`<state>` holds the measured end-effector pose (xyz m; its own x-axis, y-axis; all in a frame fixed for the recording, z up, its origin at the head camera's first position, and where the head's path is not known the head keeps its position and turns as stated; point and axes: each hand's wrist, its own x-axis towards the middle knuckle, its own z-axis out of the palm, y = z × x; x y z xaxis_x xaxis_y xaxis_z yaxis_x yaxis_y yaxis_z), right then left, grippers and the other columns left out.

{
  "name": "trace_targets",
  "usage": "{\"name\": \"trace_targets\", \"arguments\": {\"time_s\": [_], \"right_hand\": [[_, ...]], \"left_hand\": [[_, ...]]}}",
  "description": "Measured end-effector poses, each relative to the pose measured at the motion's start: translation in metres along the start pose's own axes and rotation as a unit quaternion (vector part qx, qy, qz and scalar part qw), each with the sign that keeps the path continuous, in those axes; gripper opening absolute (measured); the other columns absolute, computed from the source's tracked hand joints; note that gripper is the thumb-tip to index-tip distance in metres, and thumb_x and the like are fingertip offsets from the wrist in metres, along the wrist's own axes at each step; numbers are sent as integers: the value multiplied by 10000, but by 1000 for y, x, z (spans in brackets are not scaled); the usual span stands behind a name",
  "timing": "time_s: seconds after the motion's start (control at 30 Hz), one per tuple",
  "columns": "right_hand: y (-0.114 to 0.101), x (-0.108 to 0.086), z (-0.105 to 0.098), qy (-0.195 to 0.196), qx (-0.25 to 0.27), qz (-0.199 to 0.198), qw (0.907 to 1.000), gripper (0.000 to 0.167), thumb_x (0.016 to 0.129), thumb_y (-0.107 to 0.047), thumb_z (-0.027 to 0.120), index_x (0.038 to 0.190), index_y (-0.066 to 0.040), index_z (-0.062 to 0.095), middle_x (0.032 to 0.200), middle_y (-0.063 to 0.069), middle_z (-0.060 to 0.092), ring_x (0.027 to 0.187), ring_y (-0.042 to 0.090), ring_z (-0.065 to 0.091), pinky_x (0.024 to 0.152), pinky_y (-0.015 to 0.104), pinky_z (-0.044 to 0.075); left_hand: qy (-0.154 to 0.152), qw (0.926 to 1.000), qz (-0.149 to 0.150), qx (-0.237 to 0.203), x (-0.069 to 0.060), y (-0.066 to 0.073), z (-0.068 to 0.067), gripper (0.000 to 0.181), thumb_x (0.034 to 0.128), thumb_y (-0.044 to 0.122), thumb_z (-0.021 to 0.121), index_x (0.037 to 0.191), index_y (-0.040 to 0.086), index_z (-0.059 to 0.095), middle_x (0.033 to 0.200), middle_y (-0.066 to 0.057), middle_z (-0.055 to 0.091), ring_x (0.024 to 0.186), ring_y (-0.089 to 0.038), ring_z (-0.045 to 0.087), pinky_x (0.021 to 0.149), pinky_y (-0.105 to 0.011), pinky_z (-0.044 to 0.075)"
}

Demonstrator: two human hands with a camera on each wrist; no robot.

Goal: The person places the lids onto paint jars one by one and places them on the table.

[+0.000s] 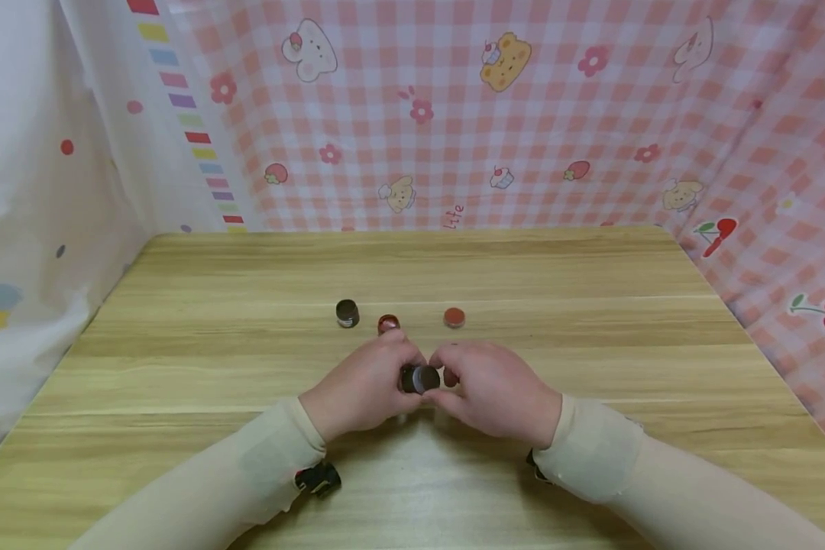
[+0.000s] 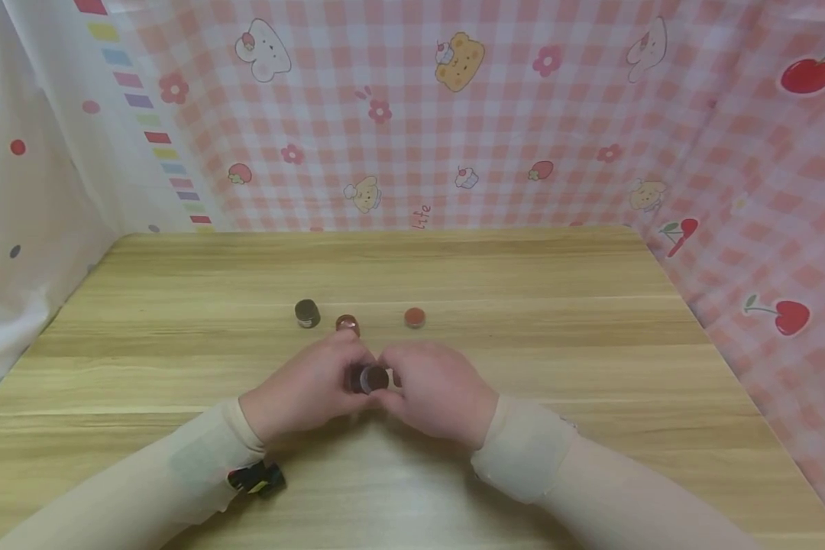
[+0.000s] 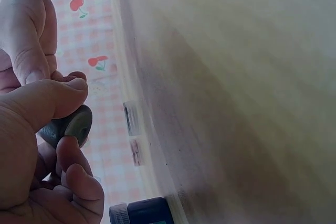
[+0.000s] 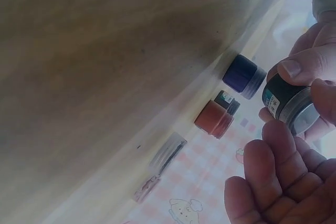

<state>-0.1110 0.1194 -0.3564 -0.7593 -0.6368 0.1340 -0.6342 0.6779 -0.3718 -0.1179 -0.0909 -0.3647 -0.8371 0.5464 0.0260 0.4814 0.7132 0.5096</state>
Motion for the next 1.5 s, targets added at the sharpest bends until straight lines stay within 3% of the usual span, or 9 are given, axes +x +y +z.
{"name": "trace_targets", "arguments": {"time_s": [0.23,0.6,0.87,1.27,1.5], "right_hand": [[1,1,1,206,119,-207,9995,286,894,-253,824,1139,-176,700,893,-85,678,747,40,571,690,246,495],[-2,0,-1,83,78,4,9999,230,922,-302,813,1073,-164,707,863,-80,681,712,33,560,666,236,483],[-1,0,0,106,-43,-129,9999,225,914,-282,822,1066,-168,701,857,-90,678,735,34,574,687,259,502],[-1,0,0,171,-22,-153,9997,251,916,-290,820,1098,-159,707,903,-73,703,737,31,572,689,256,503],[-3,0,-1,171,-175,-79,9997,210,942,-310,788,1026,-146,686,814,-81,667,680,36,552,640,261,481]], "left_hand": [[53,10000,35,30,0,0,-1,180,876,237,841,934,146,697,953,13,550,834,-130,536,780,-304,476],[-3,10000,1,10,0,0,-1,180,878,246,845,936,149,706,956,13,556,838,-129,538,782,-304,473],[32,9999,107,67,0,1,-2,174,879,236,839,940,141,707,952,14,562,833,-127,540,777,-296,473],[2,10000,7,20,1,0,-1,182,881,240,842,967,145,712,948,14,544,819,-131,533,753,-296,475],[31,10000,57,48,1,2,-3,165,883,231,834,969,149,720,964,11,557,830,-132,530,760,-292,470]]}}
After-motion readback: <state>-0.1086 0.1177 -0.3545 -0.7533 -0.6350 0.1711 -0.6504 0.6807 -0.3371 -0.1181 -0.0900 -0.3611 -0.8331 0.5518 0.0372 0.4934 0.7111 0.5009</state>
